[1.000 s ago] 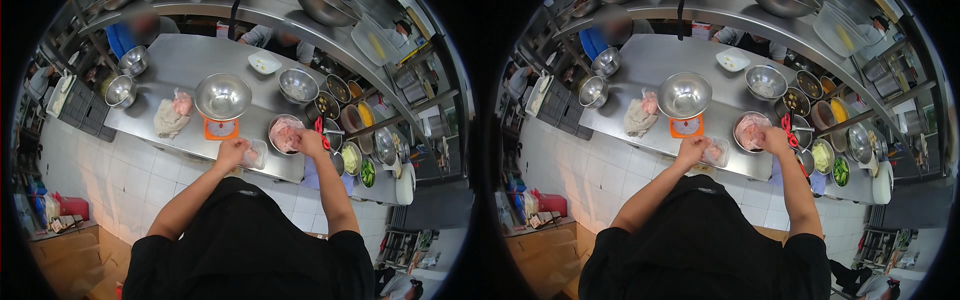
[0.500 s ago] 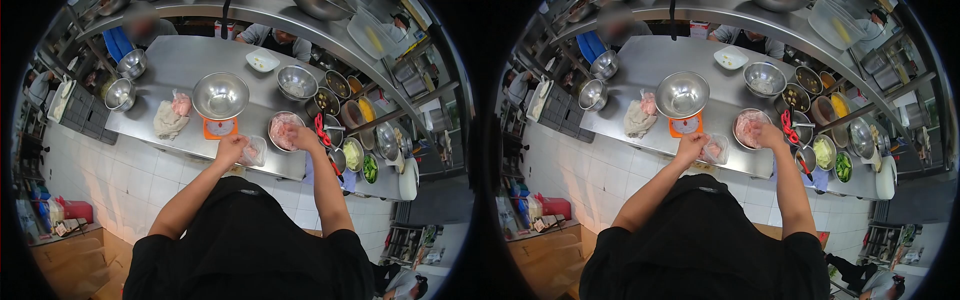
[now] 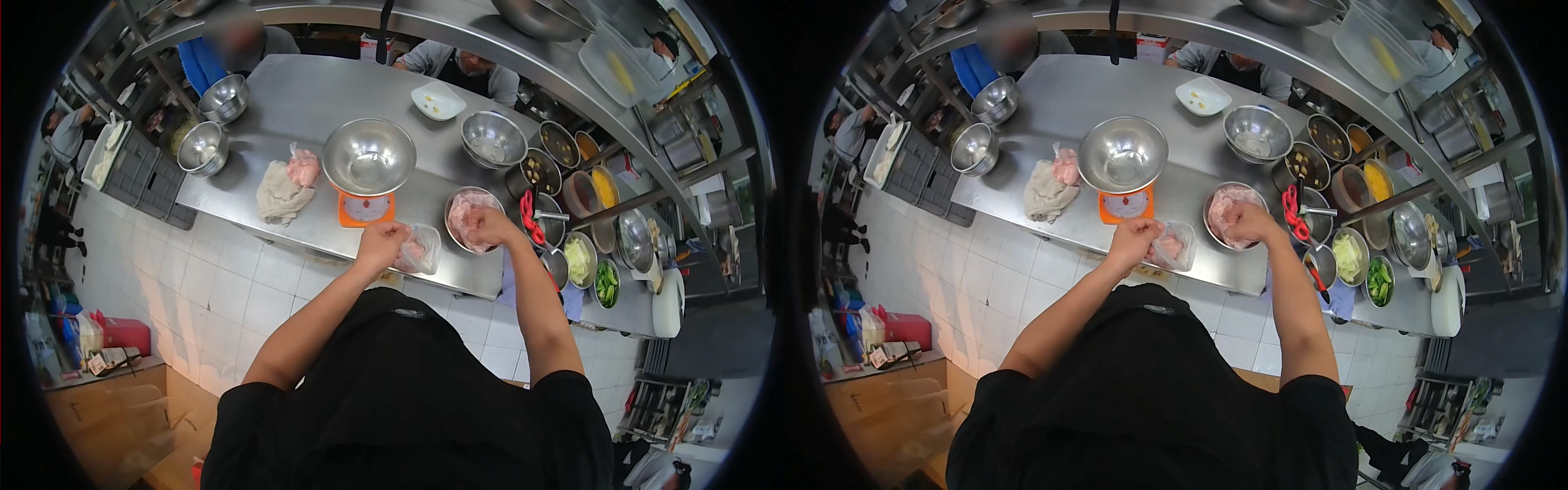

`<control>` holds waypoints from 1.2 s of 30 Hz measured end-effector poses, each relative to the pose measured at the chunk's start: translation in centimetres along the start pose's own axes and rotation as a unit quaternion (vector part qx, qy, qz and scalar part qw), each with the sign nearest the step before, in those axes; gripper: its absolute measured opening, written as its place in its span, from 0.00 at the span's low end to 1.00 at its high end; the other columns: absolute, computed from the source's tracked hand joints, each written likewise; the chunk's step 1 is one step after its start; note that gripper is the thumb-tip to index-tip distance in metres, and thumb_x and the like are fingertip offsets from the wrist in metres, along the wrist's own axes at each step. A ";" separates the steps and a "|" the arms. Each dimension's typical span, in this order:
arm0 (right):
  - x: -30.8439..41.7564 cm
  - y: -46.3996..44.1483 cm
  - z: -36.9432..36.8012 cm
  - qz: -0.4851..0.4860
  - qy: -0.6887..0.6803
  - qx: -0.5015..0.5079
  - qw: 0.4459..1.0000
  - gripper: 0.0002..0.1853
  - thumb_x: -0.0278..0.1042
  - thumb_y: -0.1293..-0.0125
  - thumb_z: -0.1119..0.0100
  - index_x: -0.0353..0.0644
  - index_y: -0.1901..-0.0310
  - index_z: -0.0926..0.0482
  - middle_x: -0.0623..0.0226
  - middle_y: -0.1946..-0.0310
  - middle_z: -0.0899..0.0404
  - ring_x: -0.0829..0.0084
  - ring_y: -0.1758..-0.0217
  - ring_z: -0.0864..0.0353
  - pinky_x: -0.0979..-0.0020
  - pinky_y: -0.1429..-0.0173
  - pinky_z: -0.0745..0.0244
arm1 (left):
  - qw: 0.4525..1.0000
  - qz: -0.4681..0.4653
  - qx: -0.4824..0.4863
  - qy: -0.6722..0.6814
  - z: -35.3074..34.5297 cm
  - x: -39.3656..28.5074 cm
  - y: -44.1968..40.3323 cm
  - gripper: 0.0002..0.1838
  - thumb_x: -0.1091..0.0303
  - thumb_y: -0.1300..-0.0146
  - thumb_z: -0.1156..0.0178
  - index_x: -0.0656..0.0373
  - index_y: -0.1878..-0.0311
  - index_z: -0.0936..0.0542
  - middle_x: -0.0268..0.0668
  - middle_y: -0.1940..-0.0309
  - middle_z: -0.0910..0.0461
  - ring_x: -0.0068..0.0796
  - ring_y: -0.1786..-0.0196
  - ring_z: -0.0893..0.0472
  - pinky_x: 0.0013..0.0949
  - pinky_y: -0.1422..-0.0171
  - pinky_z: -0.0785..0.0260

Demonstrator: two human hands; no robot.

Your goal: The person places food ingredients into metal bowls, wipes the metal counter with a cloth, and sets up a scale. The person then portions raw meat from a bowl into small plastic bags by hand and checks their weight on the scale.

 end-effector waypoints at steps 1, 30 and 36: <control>0.2 0.3 0.2 -0.010 -0.058 -0.012 0.998 0.13 0.39 0.55 0.29 0.43 0.69 0.17 0.60 0.69 0.16 0.66 0.64 0.16 0.64 0.58 0.22 | 1.000 0.003 0.001 0.003 0.0 0.0 0.0 0.12 0.63 0.28 0.35 0.63 0.54 0.15 0.28 0.73 0.20 0.15 0.77 0.26 0.22 0.73 0.31; 17.9 3.1 -4.8 0.070 -0.060 -0.068 0.993 0.17 0.32 0.42 0.40 0.42 0.50 0.15 0.46 0.60 0.15 0.45 0.56 0.15 0.55 0.50 0.20 | 0.995 -0.097 0.017 0.020 0.4 -0.7 -1.0 0.12 0.62 0.28 0.35 0.61 0.54 0.14 0.24 0.73 0.21 0.12 0.76 0.27 0.20 0.71 0.32; 21.1 7.3 0.4 0.084 0.124 -0.045 0.988 0.13 0.30 0.38 0.40 0.47 0.52 0.14 0.50 0.61 0.13 0.47 0.57 0.14 0.49 0.52 0.21 | 0.991 -0.129 -0.008 -0.021 1.4 -2.0 0.1 0.11 0.64 0.27 0.36 0.63 0.55 0.14 0.26 0.74 0.20 0.13 0.75 0.25 0.22 0.70 0.32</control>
Point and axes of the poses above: each hand's wrist, its own y-axis away from the middle knuckle, its own z-axis out of the back of the hand, x = y × z, the point moved 4 cm from there along -y, towards the middle knuckle
